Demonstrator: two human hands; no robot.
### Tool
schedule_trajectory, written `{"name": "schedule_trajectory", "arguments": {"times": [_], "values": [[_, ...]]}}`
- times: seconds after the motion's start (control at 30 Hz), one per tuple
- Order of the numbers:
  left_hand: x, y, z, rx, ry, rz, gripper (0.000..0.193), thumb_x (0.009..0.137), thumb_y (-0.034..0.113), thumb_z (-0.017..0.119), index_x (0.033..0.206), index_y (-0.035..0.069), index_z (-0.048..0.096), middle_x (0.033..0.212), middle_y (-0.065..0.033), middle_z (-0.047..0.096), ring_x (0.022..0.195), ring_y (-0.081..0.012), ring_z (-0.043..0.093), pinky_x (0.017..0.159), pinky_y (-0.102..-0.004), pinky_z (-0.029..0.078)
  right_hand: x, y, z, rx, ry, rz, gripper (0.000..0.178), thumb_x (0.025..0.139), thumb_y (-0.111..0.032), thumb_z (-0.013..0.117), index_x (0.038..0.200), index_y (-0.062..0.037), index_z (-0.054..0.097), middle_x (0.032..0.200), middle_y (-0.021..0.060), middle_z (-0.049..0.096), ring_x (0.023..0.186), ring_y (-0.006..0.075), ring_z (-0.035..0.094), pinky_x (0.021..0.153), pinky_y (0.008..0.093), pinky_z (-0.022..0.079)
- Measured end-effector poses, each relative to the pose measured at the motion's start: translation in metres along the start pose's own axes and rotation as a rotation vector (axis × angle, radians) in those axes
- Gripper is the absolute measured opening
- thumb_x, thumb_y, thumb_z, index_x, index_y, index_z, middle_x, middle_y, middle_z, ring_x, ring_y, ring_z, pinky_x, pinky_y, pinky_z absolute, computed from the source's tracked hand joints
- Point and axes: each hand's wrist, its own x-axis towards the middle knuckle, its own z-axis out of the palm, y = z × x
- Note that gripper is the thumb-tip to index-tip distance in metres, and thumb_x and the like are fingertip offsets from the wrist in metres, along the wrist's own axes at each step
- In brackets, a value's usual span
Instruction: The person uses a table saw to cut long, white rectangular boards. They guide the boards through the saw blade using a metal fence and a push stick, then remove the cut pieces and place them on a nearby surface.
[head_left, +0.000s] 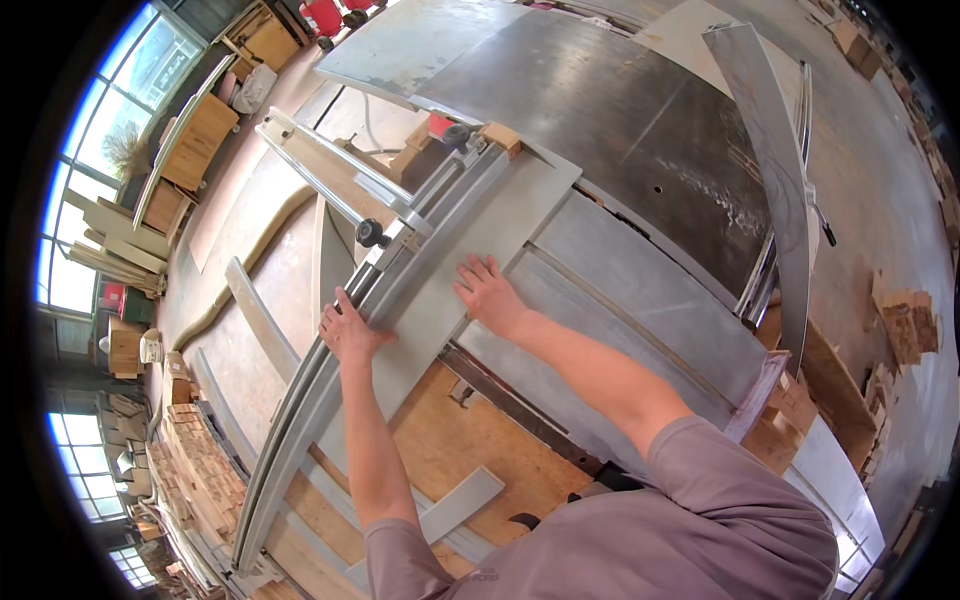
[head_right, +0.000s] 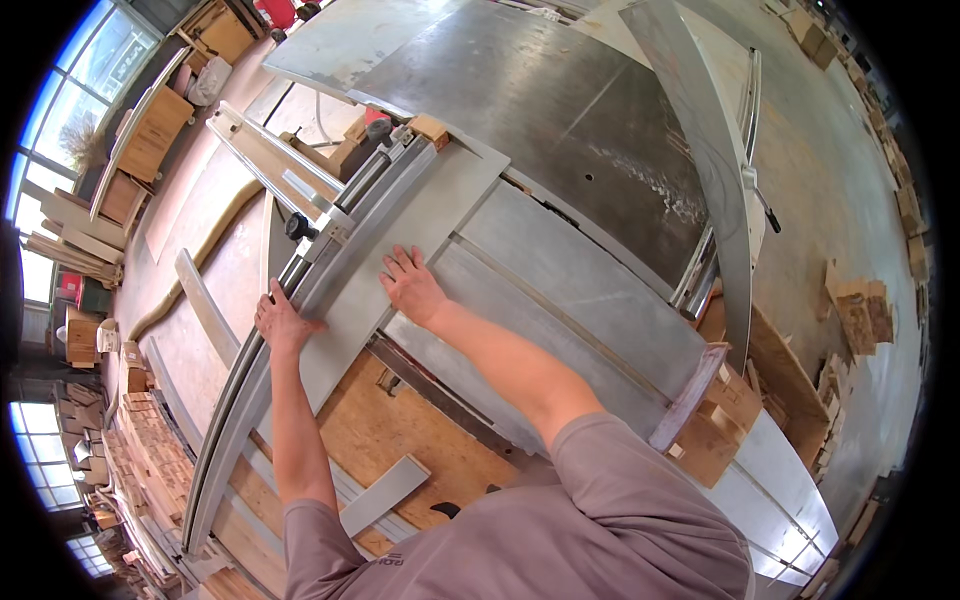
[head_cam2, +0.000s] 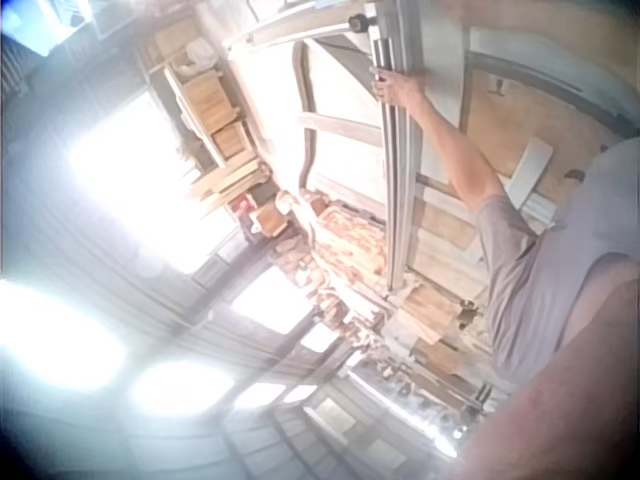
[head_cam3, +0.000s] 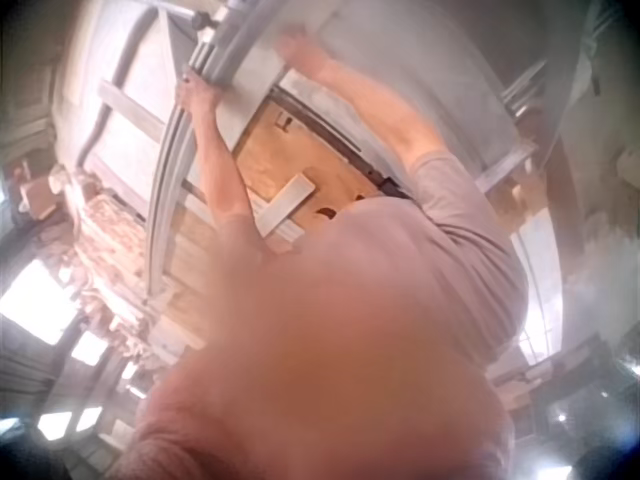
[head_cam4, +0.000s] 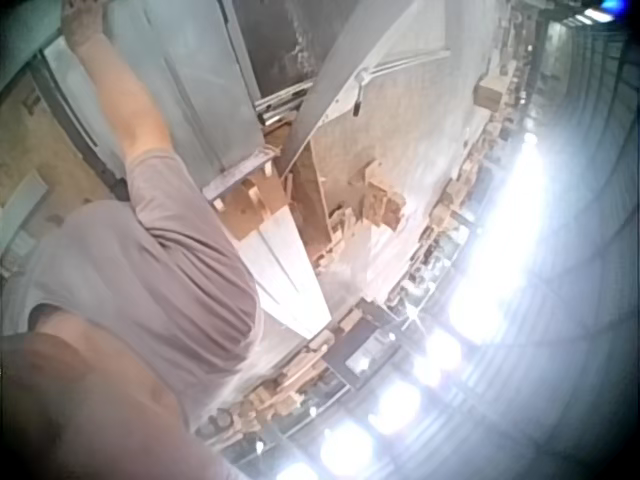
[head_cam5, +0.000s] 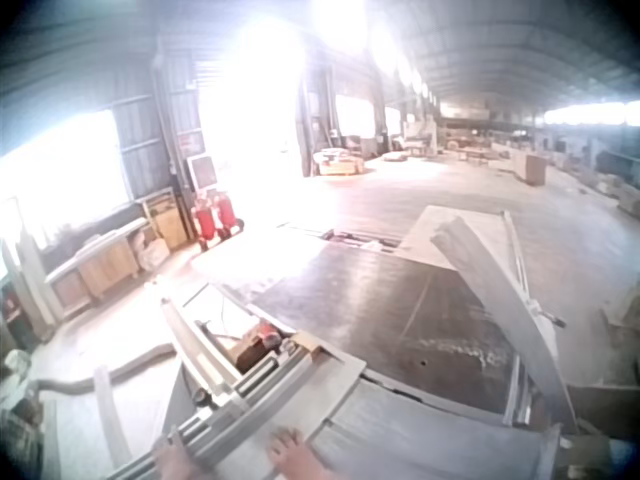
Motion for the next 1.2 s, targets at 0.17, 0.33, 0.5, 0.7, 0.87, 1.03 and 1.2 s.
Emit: {"name": "schedule_trajectory", "arguments": {"times": [0.17, 0.33, 0.5, 0.7, 0.87, 1.03, 1.2], "values": [[0.001, -0.003, 0.001, 0.005, 0.029, -0.010, 0.143, 0.043, 0.040, 0.103, 0.159, 0.011, 0.025, 0.149, -0.0247, 0.046, 0.144, -0.0378, 0.040, 0.120, -0.0489, 0.028, 0.003, -0.001, 0.004, -0.011, 0.016, -0.011, 0.034, 0.092, -0.017, 0.060, 0.121, -0.0025, 0.070, 0.144, 0.0193, 0.057, 0.143, 0.0424, 0.043, 0.119, 0.0620, 0.031], [0.003, -0.002, 0.001, 0.012, 0.035, -0.007, 0.143, 0.043, 0.039, 0.103, 0.159, 0.011, 0.025, 0.149, -0.0248, 0.046, 0.144, -0.0378, 0.040, 0.120, -0.0487, 0.029, 0.004, 0.001, 0.011, -0.025, 0.006, 0.000, 0.066, 0.068, -0.026, 0.087, 0.128, -0.0044, 0.069, 0.147, 0.0183, 0.055, 0.145, 0.0416, 0.040, 0.118, 0.0623, 0.034], [0.001, -0.004, 0.005, 0.002, 0.039, -0.006, 0.143, 0.042, 0.039, 0.104, 0.159, 0.011, 0.026, 0.150, -0.0250, 0.046, 0.143, -0.0381, 0.040, 0.120, -0.0483, 0.029, 0.002, 0.000, 0.005, -0.017, -0.015, -0.007, 0.037, 0.090, -0.019, 0.064, 0.123, -0.0046, 0.070, 0.146, 0.0179, 0.055, 0.145, 0.0412, 0.041, 0.120, 0.0611, 0.030], [0.003, -0.004, 0.004, -0.001, 0.030, -0.005, 0.143, 0.042, 0.040, 0.104, 0.159, 0.011, 0.026, 0.150, -0.0248, 0.046, 0.144, -0.0383, 0.040, 0.120, -0.0484, 0.029, 0.003, 0.001, 0.001, -0.017, -0.046, -0.008, 0.046, 0.084, -0.023, 0.072, 0.126, -0.0050, 0.069, 0.148, 0.0174, 0.054, 0.146, 0.0407, 0.039, 0.120, 0.0613, 0.030], [0.001, -0.004, 0.003, 0.009, 0.043, -0.007, 0.144, 0.043, 0.041, 0.103, 0.160, 0.012, 0.025, 0.150, -0.0249, 0.046, 0.144, -0.0381, 0.040, 0.121, -0.0485, 0.029, 0.004, 0.001, 0.002, -0.038, -0.086, -0.014, 0.053, 0.080, -0.026, 0.076, 0.128, -0.0055, 0.068, 0.149, 0.0173, 0.053, 0.147, 0.0406, 0.038, 0.121, 0.0615, 0.029], [0.000, -0.006, 0.001, 0.006, 0.051, -0.010, 0.145, 0.043, 0.040, 0.103, 0.161, 0.013, 0.025, 0.152, -0.0224, 0.046, 0.145, -0.0359, 0.040, 0.121, -0.0468, 0.028, 0.006, 0.002, 0.001, -0.034, -0.109, -0.017, 0.060, 0.076, -0.028, 0.081, 0.130, -0.0060, 0.066, 0.150, 0.0174, 0.052, 0.147, 0.0404, 0.037, 0.120, 0.0617, 0.030], [0.003, -0.006, -0.002, 0.017, 0.026, -0.035, 0.144, 0.043, 0.041, 0.103, 0.161, 0.012, 0.026, 0.153, -0.0196, 0.044, 0.145, -0.0345, 0.040, 0.122, -0.0454, 0.028, 0.008, 0.003, 0.002, -0.056, -0.096, -0.036, 0.068, 0.070, -0.031, 0.086, 0.131, -0.0061, 0.066, 0.149, 0.0173, 0.053, 0.146, 0.0402, 0.039, 0.119, 0.0617, 0.032]]}}
